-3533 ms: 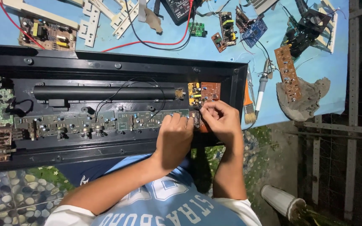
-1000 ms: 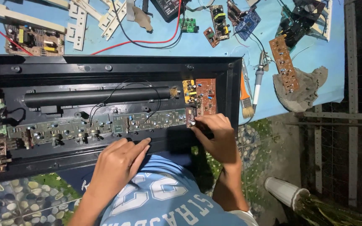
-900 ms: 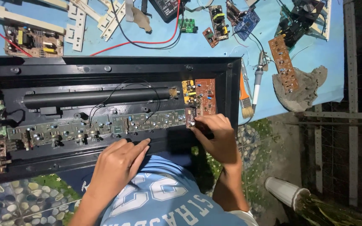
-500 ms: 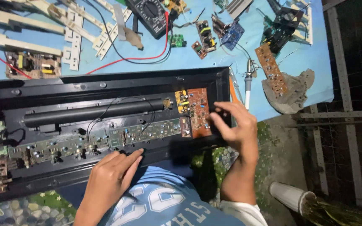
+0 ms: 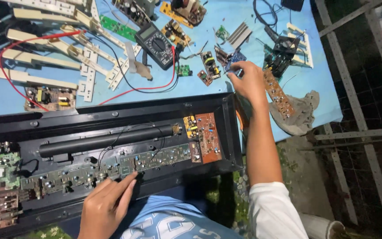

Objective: Organizing and connecting electronic components and circuit boards inside an instrument housing.

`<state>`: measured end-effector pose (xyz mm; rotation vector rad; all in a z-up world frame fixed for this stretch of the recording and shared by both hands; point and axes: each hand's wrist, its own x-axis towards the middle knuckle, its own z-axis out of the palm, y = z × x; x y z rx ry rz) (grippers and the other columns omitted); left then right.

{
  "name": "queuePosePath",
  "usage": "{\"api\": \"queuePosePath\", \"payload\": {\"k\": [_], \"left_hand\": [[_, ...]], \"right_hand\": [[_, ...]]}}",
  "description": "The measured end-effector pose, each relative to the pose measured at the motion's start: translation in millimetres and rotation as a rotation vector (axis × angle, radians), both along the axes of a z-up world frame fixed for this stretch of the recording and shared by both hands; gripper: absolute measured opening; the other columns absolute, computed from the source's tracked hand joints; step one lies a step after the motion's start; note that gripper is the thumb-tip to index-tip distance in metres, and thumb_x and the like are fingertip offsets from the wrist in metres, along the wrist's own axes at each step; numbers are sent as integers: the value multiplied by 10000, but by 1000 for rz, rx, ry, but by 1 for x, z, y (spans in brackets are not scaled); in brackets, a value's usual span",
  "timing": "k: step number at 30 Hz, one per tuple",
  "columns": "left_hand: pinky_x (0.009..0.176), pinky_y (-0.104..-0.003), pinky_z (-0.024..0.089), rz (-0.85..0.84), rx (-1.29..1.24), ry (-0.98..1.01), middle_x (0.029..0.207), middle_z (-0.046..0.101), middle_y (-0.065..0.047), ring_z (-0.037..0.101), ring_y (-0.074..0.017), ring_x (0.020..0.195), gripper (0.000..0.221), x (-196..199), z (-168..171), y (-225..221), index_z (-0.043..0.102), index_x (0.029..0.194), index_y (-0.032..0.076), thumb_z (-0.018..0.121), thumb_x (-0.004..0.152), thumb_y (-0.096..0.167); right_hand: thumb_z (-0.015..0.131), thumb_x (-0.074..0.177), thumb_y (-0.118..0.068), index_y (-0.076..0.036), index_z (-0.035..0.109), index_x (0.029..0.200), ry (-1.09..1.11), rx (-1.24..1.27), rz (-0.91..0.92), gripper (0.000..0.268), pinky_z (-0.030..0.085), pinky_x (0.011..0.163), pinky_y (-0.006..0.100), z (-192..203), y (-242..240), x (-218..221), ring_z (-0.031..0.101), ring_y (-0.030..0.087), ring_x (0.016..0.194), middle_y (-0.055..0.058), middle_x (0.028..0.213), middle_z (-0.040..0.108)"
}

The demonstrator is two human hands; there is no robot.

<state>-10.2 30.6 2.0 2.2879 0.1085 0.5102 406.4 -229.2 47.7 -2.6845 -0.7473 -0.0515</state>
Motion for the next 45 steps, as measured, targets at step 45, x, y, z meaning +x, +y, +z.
{"api": "queuePosePath", "payload": {"k": [45], "left_hand": [[719,-282,488,82,-119,-86,813,580,-21,548,-137,686,567,22,19,-12,564,1447,59,753,925,171]], "right_hand": [[653,1085,-27,31,651,1221,-329,603,-43,147,575,919,332,91,-24,-125,647,244,1045,161,1149,665]]}}
